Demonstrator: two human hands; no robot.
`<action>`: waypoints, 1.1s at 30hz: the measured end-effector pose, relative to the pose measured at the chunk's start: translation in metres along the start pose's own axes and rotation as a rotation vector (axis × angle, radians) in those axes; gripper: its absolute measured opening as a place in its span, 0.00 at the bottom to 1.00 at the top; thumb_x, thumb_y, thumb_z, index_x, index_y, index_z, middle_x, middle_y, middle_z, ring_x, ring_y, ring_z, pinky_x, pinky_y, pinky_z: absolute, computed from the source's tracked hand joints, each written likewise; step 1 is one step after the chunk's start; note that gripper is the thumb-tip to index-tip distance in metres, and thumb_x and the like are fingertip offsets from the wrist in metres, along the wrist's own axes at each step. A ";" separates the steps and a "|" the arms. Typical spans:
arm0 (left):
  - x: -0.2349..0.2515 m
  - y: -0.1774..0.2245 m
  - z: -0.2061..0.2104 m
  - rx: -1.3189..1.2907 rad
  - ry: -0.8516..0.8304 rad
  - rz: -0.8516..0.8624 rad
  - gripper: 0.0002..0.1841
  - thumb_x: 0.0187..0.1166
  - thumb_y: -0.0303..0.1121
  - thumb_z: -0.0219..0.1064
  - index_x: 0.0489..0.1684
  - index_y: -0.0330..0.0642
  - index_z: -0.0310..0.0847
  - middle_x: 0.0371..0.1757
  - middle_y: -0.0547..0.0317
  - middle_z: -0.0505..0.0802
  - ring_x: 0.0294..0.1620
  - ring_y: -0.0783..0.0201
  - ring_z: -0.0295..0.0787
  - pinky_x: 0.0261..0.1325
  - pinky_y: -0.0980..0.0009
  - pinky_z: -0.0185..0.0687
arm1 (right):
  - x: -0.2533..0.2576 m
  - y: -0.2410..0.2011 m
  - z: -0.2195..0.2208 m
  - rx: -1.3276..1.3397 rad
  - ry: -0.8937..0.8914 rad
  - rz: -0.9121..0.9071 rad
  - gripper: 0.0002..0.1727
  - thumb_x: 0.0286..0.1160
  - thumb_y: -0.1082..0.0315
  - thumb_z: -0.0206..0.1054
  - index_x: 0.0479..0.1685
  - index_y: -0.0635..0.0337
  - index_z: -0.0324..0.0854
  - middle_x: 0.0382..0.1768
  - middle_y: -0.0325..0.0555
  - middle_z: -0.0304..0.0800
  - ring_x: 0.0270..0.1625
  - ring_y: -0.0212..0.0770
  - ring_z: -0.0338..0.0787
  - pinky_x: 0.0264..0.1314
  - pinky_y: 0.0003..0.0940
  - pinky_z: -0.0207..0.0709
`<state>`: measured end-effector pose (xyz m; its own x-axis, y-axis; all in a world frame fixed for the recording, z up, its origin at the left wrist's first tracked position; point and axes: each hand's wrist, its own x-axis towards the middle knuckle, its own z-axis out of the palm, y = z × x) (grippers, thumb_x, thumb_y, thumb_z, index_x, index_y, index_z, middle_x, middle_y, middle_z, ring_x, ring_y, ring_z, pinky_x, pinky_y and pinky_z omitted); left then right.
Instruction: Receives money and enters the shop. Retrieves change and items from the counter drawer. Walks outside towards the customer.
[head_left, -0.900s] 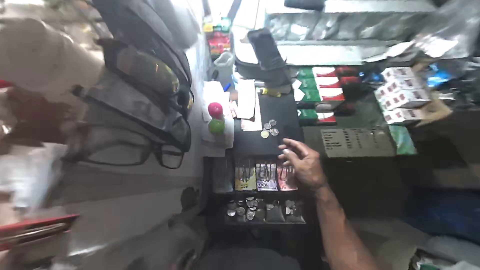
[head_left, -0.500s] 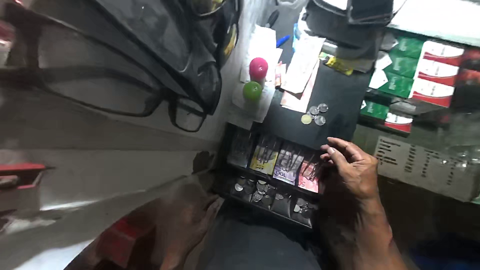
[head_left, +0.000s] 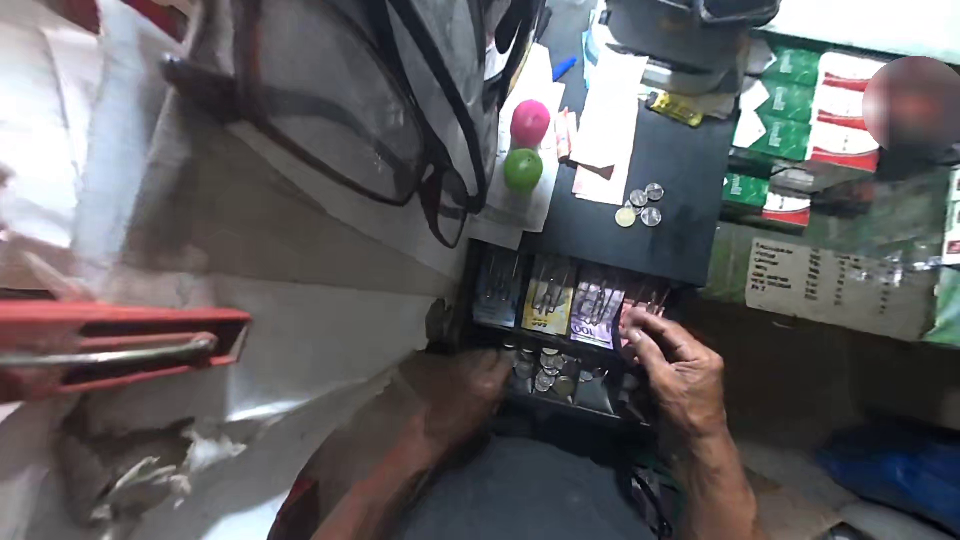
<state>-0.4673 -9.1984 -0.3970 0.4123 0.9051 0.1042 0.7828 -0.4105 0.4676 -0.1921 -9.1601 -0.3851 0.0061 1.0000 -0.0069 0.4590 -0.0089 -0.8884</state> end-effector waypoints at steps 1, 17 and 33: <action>0.007 0.000 0.001 0.027 -0.041 0.013 0.09 0.77 0.27 0.67 0.45 0.34 0.92 0.36 0.44 0.93 0.37 0.46 0.94 0.42 0.54 0.92 | -0.005 -0.001 0.004 -0.013 -0.021 -0.011 0.16 0.81 0.70 0.63 0.59 0.71 0.87 0.51 0.49 0.94 0.45 0.24 0.92 0.51 0.19 0.86; 0.021 -0.012 0.026 0.235 0.054 0.079 0.08 0.77 0.27 0.64 0.37 0.32 0.89 0.26 0.46 0.89 0.26 0.48 0.91 0.31 0.56 0.88 | -0.008 -0.014 0.047 -0.335 -0.319 -0.386 0.12 0.77 0.68 0.65 0.46 0.66 0.91 0.37 0.56 0.93 0.38 0.54 0.96 0.40 0.48 0.89; -0.022 0.010 -0.004 -0.824 0.246 -0.539 0.13 0.85 0.27 0.61 0.53 0.26 0.87 0.36 0.55 0.96 0.27 0.75 0.91 0.33 0.79 0.88 | -0.008 -0.049 0.094 -0.856 -0.574 -0.203 0.15 0.80 0.68 0.60 0.38 0.74 0.87 0.38 0.67 0.92 0.43 0.66 0.94 0.41 0.59 0.82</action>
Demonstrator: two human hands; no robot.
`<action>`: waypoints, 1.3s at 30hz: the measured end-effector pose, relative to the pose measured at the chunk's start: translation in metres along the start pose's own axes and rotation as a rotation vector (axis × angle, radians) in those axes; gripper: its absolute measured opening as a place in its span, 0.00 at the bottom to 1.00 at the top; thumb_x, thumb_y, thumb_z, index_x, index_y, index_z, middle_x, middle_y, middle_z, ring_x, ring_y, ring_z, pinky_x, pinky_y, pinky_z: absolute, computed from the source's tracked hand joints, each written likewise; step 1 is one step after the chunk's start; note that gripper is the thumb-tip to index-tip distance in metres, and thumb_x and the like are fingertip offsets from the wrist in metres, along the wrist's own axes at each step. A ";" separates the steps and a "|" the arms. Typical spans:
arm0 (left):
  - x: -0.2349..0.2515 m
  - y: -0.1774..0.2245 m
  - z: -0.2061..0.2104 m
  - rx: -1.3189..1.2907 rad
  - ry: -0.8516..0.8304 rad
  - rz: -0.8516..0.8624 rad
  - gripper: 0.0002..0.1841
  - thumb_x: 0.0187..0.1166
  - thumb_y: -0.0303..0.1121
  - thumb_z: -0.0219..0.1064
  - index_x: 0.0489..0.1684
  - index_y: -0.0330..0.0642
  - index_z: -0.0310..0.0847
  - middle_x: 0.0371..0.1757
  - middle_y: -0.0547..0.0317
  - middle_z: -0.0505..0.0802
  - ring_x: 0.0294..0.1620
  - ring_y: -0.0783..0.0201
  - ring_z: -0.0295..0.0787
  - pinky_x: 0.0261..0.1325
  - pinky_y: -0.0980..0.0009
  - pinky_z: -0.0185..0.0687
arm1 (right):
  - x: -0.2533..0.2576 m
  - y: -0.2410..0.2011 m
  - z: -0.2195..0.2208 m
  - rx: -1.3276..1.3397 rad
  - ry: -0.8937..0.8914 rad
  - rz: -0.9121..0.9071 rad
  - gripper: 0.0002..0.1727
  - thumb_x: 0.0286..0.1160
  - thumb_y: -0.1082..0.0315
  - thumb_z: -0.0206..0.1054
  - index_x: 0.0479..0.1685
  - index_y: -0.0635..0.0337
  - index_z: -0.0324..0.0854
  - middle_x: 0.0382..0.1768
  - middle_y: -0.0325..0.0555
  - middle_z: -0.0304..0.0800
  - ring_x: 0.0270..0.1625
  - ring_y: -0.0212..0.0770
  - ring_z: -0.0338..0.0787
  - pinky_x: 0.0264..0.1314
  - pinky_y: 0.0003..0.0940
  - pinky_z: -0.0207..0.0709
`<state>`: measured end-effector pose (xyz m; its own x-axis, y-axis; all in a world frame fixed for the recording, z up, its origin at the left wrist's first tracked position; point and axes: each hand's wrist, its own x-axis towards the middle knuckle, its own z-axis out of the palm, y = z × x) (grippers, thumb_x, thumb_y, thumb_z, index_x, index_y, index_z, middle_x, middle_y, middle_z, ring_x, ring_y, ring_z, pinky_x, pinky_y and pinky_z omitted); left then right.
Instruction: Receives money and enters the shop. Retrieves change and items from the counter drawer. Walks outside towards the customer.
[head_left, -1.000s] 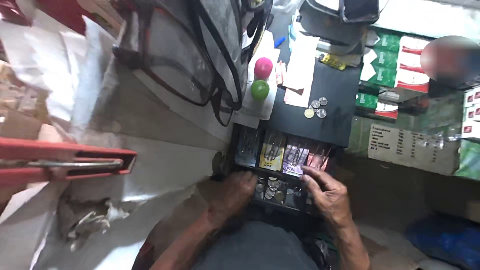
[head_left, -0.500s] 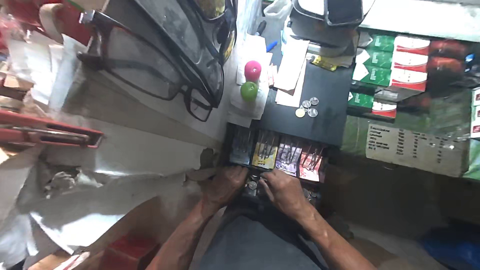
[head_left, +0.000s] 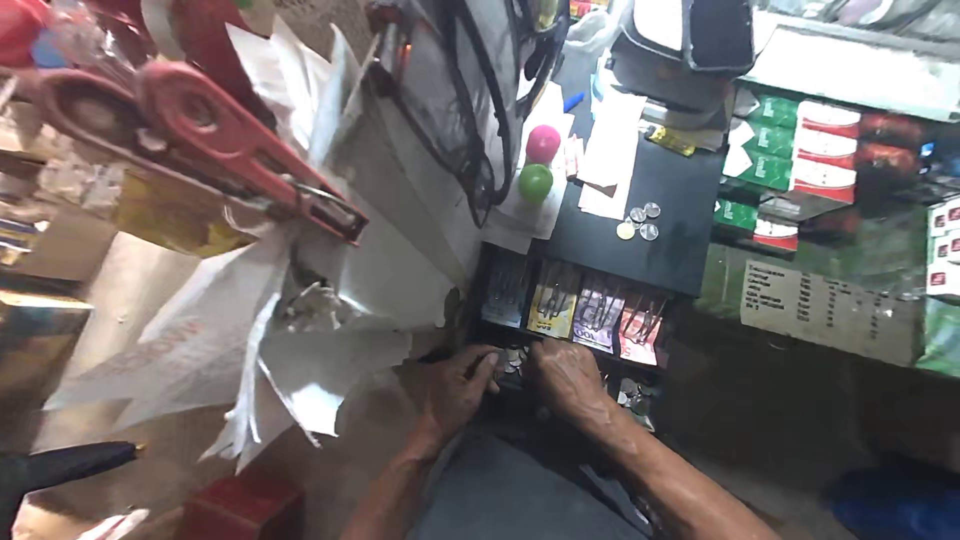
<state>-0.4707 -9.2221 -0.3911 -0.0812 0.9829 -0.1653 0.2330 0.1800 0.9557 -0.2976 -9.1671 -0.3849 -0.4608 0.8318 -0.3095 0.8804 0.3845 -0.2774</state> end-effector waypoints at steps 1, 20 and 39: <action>0.001 -0.001 -0.001 -0.012 -0.015 -0.013 0.13 0.85 0.27 0.61 0.56 0.26 0.87 0.37 0.54 0.96 0.28 0.74 0.91 0.33 0.78 0.89 | -0.001 0.000 0.002 0.001 0.046 -0.014 0.14 0.78 0.70 0.61 0.36 0.73 0.87 0.36 0.66 0.91 0.41 0.65 0.94 0.39 0.58 0.82; 0.005 0.003 -0.019 -0.033 -0.159 -0.165 0.15 0.87 0.28 0.59 0.63 0.27 0.82 0.41 0.54 0.96 0.34 0.69 0.94 0.42 0.72 0.92 | -0.013 0.002 0.024 0.095 0.491 -0.035 0.10 0.74 0.70 0.66 0.31 0.69 0.88 0.28 0.59 0.91 0.32 0.59 0.94 0.30 0.53 0.85; 0.011 -0.006 0.004 0.220 -0.167 0.218 0.14 0.85 0.30 0.60 0.56 0.30 0.88 0.45 0.46 0.96 0.40 0.61 0.95 0.49 0.64 0.92 | -0.036 0.010 -0.003 1.502 0.205 0.264 0.11 0.83 0.73 0.55 0.48 0.64 0.84 0.32 0.35 0.92 0.27 0.29 0.90 0.29 0.24 0.86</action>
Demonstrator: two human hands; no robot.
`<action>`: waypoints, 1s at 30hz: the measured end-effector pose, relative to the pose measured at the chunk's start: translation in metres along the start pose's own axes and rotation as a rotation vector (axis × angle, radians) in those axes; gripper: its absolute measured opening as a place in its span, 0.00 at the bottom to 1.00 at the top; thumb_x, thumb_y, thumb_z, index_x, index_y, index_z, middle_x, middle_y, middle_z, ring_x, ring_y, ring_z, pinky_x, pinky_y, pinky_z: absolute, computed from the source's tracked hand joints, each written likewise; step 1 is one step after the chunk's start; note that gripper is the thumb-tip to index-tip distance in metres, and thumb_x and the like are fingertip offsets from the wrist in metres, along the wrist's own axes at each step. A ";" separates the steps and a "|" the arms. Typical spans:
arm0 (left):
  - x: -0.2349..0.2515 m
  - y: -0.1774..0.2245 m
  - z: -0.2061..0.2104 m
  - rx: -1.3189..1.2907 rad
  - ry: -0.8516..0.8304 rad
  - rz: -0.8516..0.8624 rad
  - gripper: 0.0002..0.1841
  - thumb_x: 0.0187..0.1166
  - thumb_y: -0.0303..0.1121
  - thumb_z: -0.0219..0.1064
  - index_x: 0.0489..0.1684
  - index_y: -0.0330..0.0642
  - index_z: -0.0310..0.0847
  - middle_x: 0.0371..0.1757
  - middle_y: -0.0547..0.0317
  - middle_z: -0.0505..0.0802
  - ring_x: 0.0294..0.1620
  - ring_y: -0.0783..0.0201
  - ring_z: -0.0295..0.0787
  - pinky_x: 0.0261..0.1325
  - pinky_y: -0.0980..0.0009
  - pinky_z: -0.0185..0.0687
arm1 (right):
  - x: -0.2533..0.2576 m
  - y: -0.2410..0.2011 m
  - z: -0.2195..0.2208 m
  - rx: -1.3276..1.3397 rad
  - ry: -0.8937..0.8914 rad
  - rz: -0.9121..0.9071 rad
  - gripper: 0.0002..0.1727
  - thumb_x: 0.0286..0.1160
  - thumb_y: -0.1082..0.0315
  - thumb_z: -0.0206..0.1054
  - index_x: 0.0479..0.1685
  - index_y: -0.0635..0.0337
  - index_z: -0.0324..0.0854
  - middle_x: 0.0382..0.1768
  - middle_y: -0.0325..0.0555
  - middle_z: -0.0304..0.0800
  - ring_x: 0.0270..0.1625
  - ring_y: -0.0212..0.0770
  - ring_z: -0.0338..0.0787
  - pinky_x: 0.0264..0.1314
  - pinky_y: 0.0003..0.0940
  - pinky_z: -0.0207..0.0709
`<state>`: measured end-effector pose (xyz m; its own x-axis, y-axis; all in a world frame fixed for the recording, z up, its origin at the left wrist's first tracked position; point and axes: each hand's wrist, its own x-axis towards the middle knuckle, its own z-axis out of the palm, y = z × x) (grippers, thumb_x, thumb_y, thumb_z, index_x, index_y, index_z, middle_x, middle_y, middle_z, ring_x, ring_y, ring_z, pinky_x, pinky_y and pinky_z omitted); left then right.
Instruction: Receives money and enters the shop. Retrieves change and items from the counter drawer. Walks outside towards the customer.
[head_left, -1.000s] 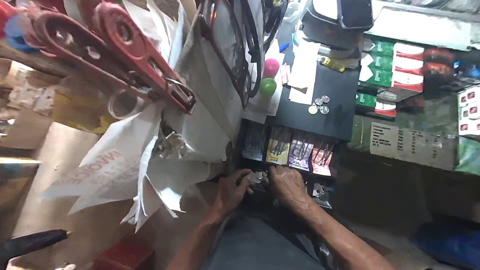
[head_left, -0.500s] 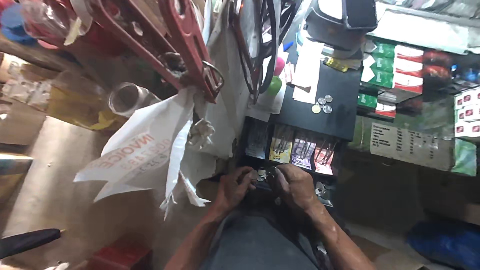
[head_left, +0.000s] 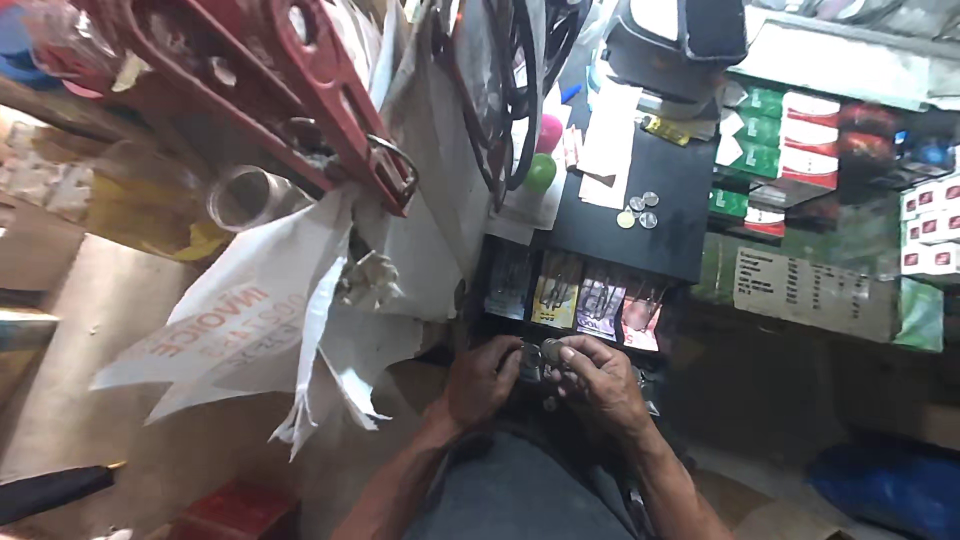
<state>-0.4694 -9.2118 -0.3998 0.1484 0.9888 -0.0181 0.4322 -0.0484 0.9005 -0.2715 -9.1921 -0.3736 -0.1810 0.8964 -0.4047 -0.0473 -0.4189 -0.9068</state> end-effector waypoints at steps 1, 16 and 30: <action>0.002 0.000 0.002 0.019 -0.002 0.017 0.14 0.85 0.30 0.60 0.56 0.31 0.88 0.45 0.46 0.96 0.41 0.61 0.95 0.49 0.64 0.91 | 0.000 0.000 0.000 0.003 0.003 -0.002 0.11 0.83 0.73 0.55 0.48 0.64 0.84 0.33 0.35 0.92 0.28 0.29 0.90 0.29 0.24 0.87; 0.015 0.003 -0.006 -0.117 -0.003 -0.073 0.12 0.83 0.31 0.65 0.52 0.30 0.88 0.42 0.53 0.94 0.38 0.73 0.91 0.46 0.75 0.88 | -0.020 0.011 -0.036 0.140 0.149 -0.215 0.12 0.75 0.75 0.58 0.48 0.60 0.86 0.36 0.34 0.94 0.29 0.30 0.92 0.31 0.28 0.90; 0.012 0.011 -0.002 -0.134 0.023 -0.163 0.12 0.84 0.28 0.63 0.54 0.29 0.88 0.40 0.56 0.95 0.34 0.75 0.91 0.41 0.77 0.90 | -0.031 0.006 -0.062 0.100 0.331 -0.143 0.12 0.78 0.79 0.59 0.54 0.70 0.85 0.40 0.43 0.96 0.32 0.36 0.95 0.36 0.30 0.93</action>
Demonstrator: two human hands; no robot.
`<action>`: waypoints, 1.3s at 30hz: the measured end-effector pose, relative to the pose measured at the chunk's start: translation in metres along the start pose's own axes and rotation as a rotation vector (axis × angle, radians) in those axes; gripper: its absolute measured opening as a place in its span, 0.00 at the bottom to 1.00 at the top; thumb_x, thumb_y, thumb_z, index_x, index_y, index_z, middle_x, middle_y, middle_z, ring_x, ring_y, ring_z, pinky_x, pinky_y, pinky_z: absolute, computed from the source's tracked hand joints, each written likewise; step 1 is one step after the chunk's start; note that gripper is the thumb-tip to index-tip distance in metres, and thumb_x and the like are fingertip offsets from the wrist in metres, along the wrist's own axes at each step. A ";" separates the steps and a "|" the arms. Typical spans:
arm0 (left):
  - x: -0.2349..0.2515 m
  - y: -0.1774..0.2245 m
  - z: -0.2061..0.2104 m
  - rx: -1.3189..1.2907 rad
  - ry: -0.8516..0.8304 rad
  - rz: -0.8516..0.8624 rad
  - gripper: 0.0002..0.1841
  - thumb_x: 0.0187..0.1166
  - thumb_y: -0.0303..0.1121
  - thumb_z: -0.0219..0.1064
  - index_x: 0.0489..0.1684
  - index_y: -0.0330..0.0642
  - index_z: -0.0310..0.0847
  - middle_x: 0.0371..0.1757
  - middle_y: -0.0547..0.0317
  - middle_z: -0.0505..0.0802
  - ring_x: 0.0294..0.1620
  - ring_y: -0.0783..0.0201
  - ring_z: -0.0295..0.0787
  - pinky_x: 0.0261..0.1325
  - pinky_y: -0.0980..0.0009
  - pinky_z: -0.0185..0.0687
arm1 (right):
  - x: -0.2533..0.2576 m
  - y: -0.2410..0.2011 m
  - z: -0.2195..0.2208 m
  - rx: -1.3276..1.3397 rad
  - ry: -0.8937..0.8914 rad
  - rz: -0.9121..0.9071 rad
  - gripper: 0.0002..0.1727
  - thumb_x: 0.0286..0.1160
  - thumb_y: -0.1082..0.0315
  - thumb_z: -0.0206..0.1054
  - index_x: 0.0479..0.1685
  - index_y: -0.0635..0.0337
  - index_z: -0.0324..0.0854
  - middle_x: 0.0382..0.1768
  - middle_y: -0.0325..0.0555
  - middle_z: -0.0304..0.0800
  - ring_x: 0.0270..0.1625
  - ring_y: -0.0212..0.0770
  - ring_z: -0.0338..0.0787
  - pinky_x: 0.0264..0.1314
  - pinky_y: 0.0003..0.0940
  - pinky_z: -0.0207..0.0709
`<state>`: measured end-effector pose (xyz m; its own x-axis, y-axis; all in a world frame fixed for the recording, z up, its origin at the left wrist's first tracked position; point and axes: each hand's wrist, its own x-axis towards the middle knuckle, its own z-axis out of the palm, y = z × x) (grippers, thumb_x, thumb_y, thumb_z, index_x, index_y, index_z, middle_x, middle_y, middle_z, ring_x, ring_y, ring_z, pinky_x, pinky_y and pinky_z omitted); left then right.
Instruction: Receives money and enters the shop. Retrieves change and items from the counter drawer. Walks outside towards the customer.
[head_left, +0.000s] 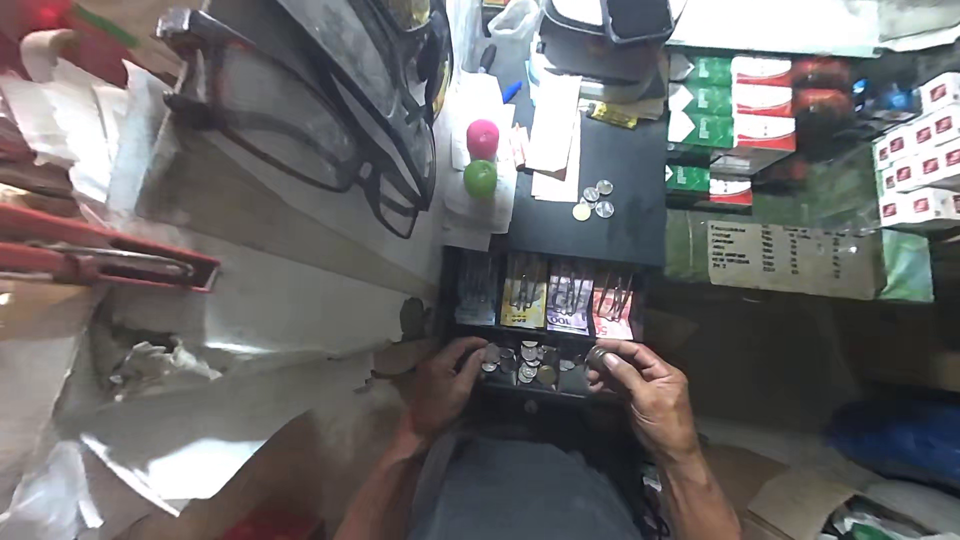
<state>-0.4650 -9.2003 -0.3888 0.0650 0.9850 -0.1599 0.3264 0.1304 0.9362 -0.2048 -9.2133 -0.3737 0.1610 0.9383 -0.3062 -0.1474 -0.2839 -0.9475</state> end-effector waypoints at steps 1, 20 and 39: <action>0.000 -0.001 0.002 0.007 0.011 0.019 0.12 0.84 0.28 0.63 0.54 0.30 0.88 0.41 0.56 0.95 0.34 0.75 0.91 0.41 0.76 0.90 | 0.001 -0.001 0.000 -0.009 -0.013 0.001 0.12 0.78 0.80 0.60 0.54 0.70 0.85 0.41 0.43 0.96 0.33 0.36 0.96 0.37 0.30 0.93; -0.036 0.008 0.003 -0.062 -0.121 0.282 0.16 0.82 0.30 0.68 0.61 0.26 0.85 0.50 0.49 0.96 0.48 0.70 0.94 0.56 0.73 0.92 | -0.015 0.008 0.045 -0.021 -0.364 -0.032 0.10 0.77 0.78 0.65 0.48 0.67 0.90 0.45 0.41 0.95 0.37 0.32 0.94 0.41 0.30 0.93; 0.012 0.053 0.068 -0.282 -0.073 0.237 0.13 0.81 0.23 0.64 0.57 0.23 0.82 0.47 0.54 0.94 0.40 0.71 0.93 0.47 0.72 0.93 | 0.013 -0.034 -0.007 -0.107 -0.012 -0.223 0.07 0.75 0.79 0.66 0.46 0.69 0.88 0.39 0.39 0.95 0.33 0.29 0.93 0.37 0.27 0.92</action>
<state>-0.3828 -9.1892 -0.3624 0.1782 0.9822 0.0591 0.0220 -0.0640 0.9977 -0.1906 -9.1930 -0.3466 0.1664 0.9822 -0.0875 -0.0047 -0.0880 -0.9961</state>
